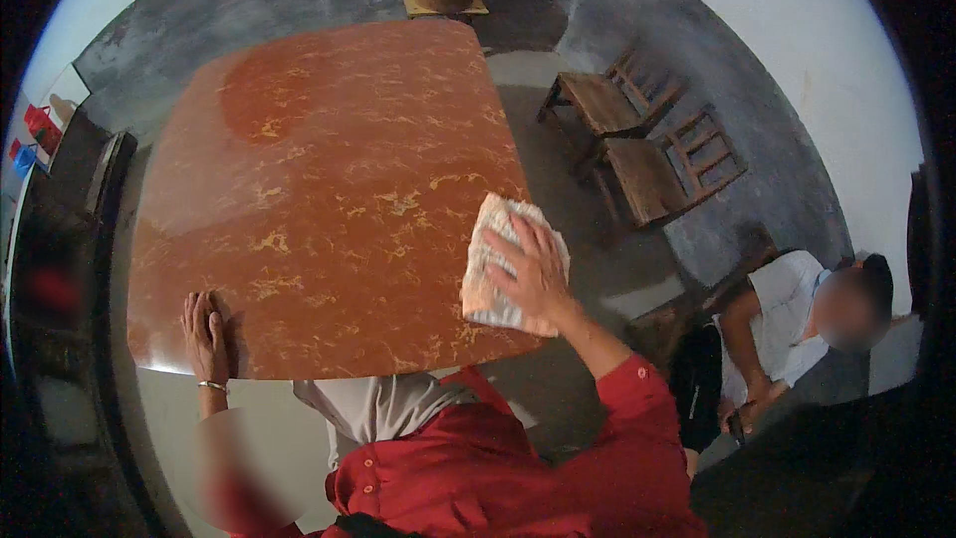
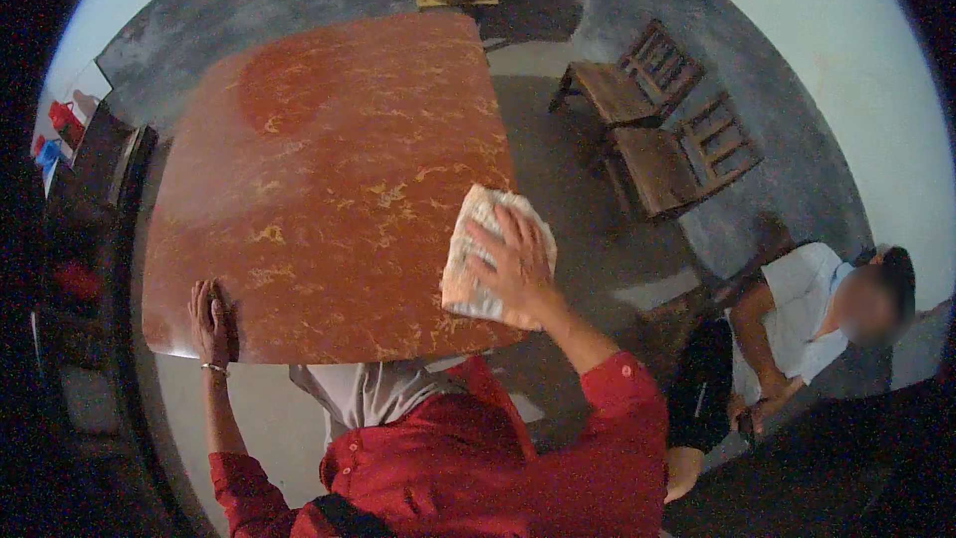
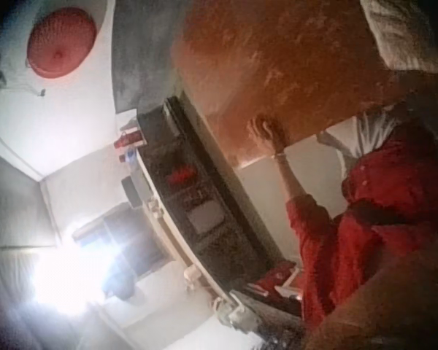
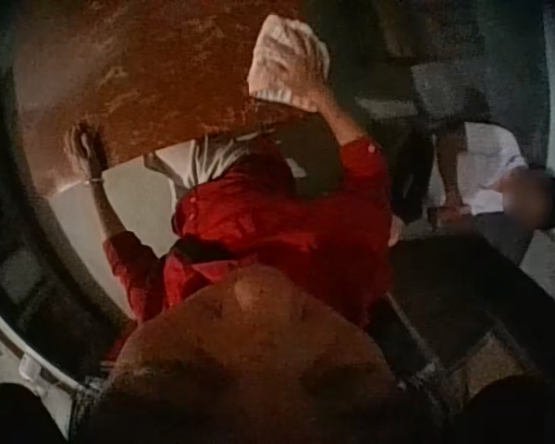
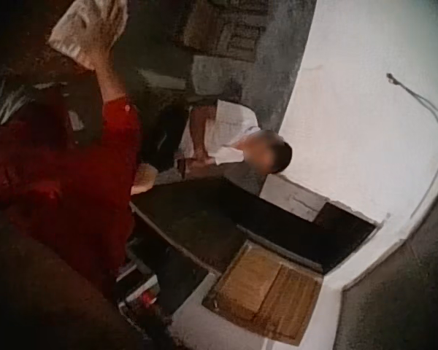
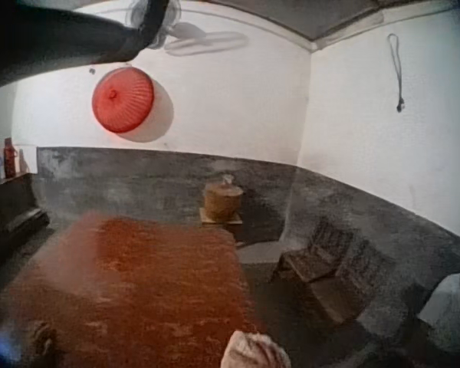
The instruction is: The person wipes a large, reddish-brown table surface with a white cloth. They systematically clean the table top using circular and back-and-forth motions, covering the entire surface area. Another person is visible sitting in the background.
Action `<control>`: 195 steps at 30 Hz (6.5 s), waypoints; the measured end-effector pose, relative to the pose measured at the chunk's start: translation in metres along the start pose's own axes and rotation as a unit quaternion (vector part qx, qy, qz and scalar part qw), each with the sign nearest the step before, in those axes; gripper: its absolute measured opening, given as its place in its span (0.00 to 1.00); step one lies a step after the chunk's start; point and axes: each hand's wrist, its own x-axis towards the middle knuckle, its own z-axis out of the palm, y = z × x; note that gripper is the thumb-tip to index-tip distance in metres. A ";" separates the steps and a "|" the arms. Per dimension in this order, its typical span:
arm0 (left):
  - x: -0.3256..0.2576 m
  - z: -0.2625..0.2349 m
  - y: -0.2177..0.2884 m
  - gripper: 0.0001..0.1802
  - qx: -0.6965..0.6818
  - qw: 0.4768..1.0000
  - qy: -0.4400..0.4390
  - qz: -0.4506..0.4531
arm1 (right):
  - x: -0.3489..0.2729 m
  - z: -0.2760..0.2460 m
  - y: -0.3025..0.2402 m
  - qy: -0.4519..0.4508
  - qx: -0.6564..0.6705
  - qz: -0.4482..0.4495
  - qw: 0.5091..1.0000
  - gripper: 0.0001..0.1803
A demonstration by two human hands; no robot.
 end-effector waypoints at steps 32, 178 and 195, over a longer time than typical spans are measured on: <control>0.001 -0.012 0.018 0.26 -0.010 1.000 0.001 -0.030 | 0.078 0.019 0.039 0.002 -0.013 0.023 1.000 0.28; 0.000 0.047 0.183 0.28 0.046 0.968 -0.088 0.232 | 0.064 0.023 -0.010 -0.126 -0.102 0.132 0.978 0.33; 0.067 -0.068 -0.075 0.34 0.208 0.925 -0.057 -0.312 | 0.063 0.021 -0.012 -0.127 -0.100 0.137 0.977 0.34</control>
